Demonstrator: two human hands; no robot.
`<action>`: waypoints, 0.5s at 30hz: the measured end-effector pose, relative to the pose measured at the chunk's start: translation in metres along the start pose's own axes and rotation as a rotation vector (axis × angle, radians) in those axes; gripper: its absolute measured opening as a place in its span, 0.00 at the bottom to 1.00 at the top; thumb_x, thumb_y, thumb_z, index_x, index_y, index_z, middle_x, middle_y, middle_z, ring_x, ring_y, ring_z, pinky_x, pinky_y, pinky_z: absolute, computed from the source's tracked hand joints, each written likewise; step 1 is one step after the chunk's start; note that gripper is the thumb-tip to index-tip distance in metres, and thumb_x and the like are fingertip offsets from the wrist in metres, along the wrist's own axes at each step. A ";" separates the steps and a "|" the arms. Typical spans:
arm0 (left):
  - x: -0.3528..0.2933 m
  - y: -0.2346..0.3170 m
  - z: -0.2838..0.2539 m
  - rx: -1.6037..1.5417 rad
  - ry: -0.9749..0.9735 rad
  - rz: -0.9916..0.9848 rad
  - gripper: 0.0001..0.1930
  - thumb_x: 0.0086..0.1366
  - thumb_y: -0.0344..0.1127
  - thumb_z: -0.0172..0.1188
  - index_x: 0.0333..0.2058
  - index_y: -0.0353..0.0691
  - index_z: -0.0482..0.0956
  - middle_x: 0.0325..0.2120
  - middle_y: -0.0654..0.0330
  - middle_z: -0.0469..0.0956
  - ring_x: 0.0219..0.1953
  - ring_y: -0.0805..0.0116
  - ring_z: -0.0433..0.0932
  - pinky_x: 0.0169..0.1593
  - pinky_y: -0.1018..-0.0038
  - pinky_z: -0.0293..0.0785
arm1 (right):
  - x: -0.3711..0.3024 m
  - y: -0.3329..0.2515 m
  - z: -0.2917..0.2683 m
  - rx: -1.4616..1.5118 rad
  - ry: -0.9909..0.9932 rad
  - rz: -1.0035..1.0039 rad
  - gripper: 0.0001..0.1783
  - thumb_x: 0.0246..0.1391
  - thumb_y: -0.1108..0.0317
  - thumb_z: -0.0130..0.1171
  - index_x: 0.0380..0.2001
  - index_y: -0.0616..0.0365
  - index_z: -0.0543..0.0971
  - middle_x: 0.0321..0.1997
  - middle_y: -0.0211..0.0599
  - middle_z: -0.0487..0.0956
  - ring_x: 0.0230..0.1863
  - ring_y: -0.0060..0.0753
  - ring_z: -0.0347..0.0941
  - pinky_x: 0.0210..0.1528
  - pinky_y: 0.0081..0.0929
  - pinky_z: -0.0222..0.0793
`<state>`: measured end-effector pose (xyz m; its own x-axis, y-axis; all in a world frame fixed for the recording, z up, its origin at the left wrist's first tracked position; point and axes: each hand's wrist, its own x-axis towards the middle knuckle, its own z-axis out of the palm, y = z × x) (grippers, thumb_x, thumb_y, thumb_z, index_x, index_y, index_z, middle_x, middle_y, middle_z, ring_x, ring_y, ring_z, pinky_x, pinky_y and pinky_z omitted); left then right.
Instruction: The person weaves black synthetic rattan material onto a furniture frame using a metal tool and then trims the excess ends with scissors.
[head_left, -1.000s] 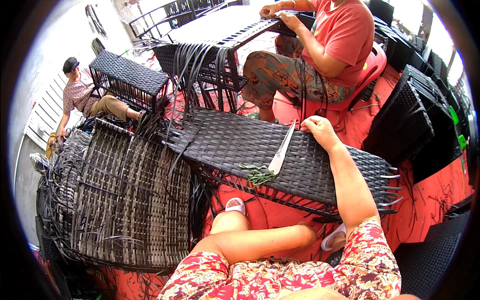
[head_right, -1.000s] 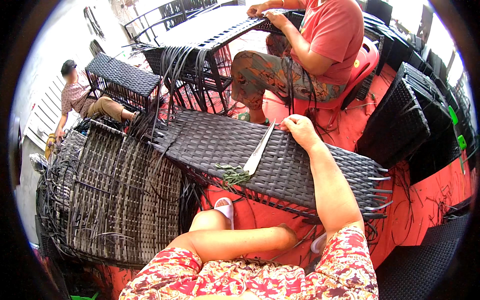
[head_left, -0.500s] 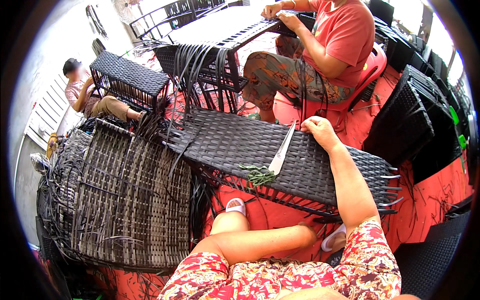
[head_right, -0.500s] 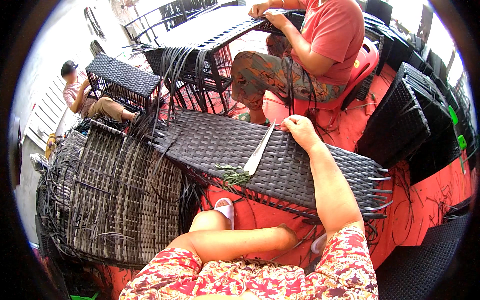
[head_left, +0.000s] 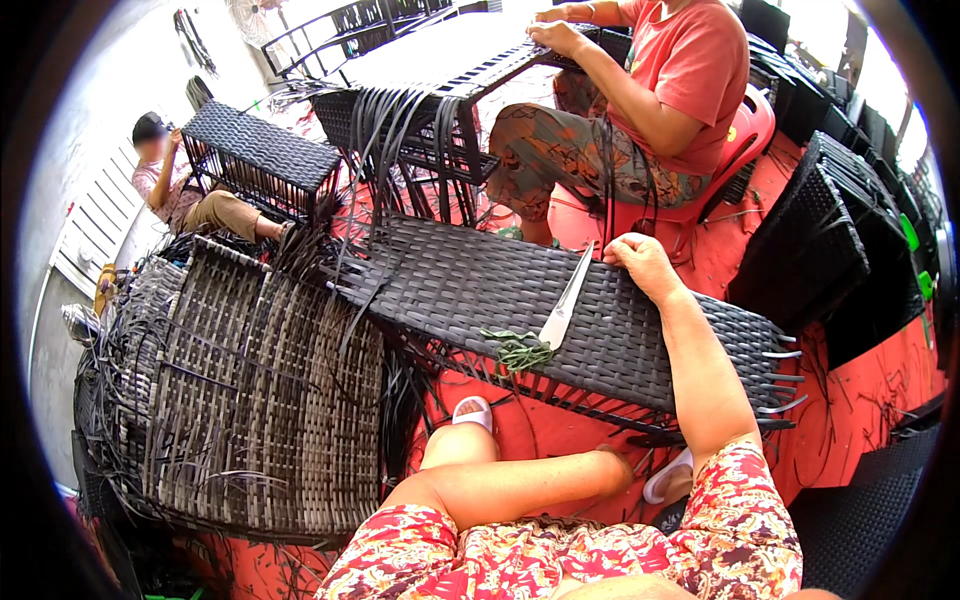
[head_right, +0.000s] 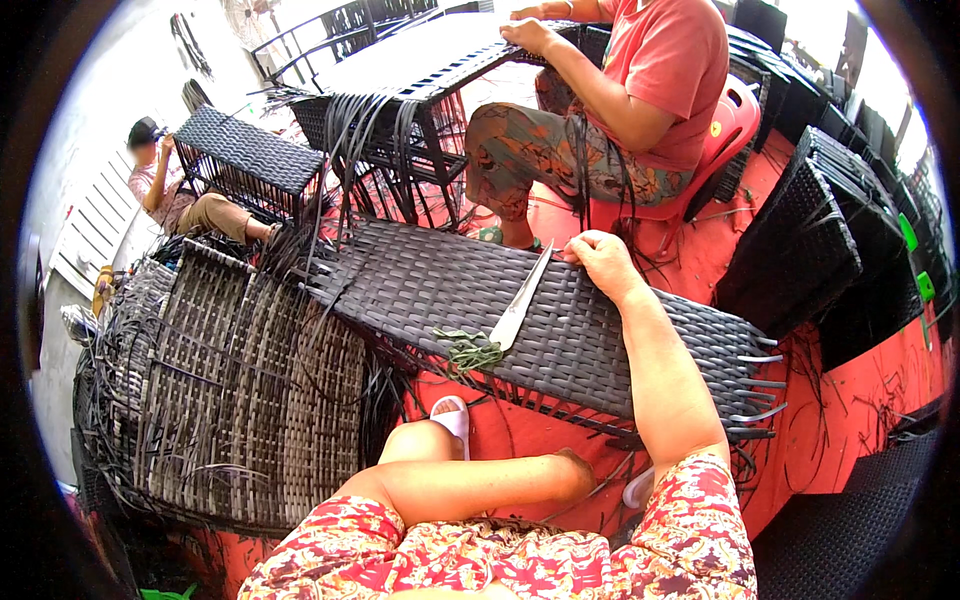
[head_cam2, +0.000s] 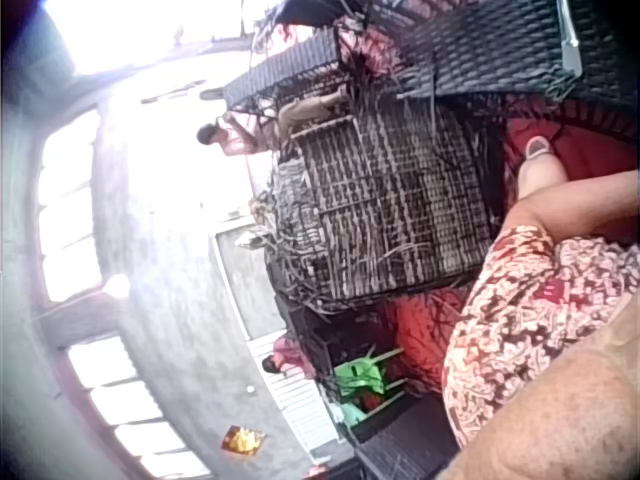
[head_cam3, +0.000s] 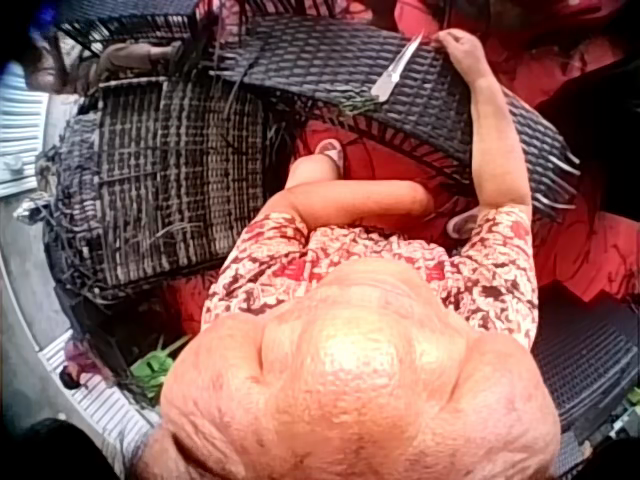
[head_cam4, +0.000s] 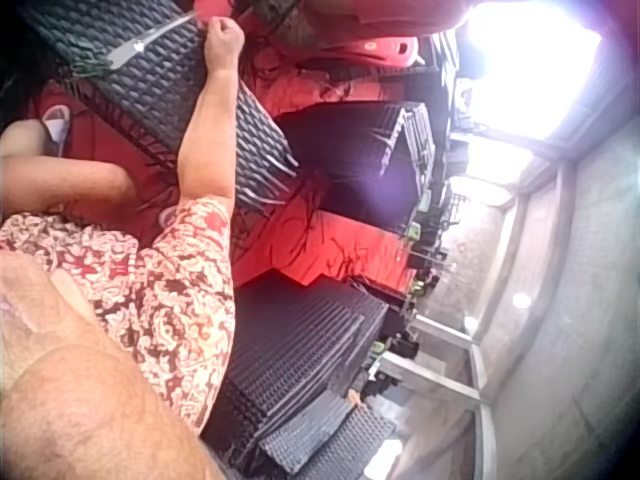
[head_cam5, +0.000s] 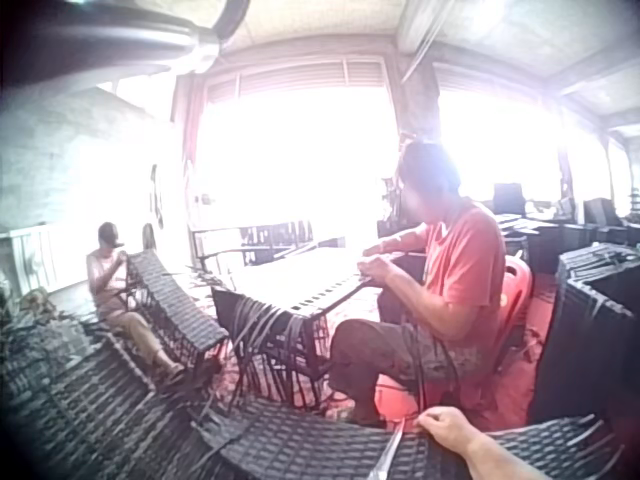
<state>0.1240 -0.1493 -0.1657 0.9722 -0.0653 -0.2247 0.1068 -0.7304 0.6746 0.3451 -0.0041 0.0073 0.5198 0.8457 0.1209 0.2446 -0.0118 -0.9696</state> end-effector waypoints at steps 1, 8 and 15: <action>-0.001 0.000 -0.001 0.002 0.000 -0.001 0.26 0.64 0.54 0.35 0.57 0.54 0.63 0.57 0.61 0.63 0.54 0.65 0.67 0.53 0.68 0.63 | 0.000 -0.001 0.000 -0.003 0.001 0.003 0.11 0.54 0.67 0.52 0.29 0.66 0.78 0.28 0.35 0.79 0.29 0.21 0.75 0.35 0.19 0.71; -0.002 0.002 -0.005 -0.001 0.002 -0.010 0.26 0.64 0.54 0.36 0.57 0.54 0.63 0.57 0.61 0.63 0.54 0.64 0.66 0.53 0.68 0.63 | -0.001 -0.001 -0.001 -0.022 -0.002 -0.021 0.11 0.55 0.67 0.52 0.29 0.66 0.78 0.28 0.35 0.79 0.29 0.21 0.74 0.35 0.18 0.71; -0.002 0.005 -0.007 -0.012 0.005 -0.020 0.26 0.63 0.53 0.36 0.57 0.53 0.63 0.57 0.61 0.62 0.54 0.63 0.66 0.54 0.67 0.63 | -0.001 -0.002 0.000 -0.038 -0.010 -0.020 0.11 0.56 0.67 0.51 0.30 0.66 0.78 0.28 0.34 0.79 0.29 0.21 0.74 0.35 0.18 0.71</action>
<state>0.1239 -0.1483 -0.1571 0.9710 -0.0473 -0.2342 0.1283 -0.7236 0.6782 0.3444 -0.0046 0.0092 0.5062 0.8514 0.1377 0.2861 -0.0151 -0.9581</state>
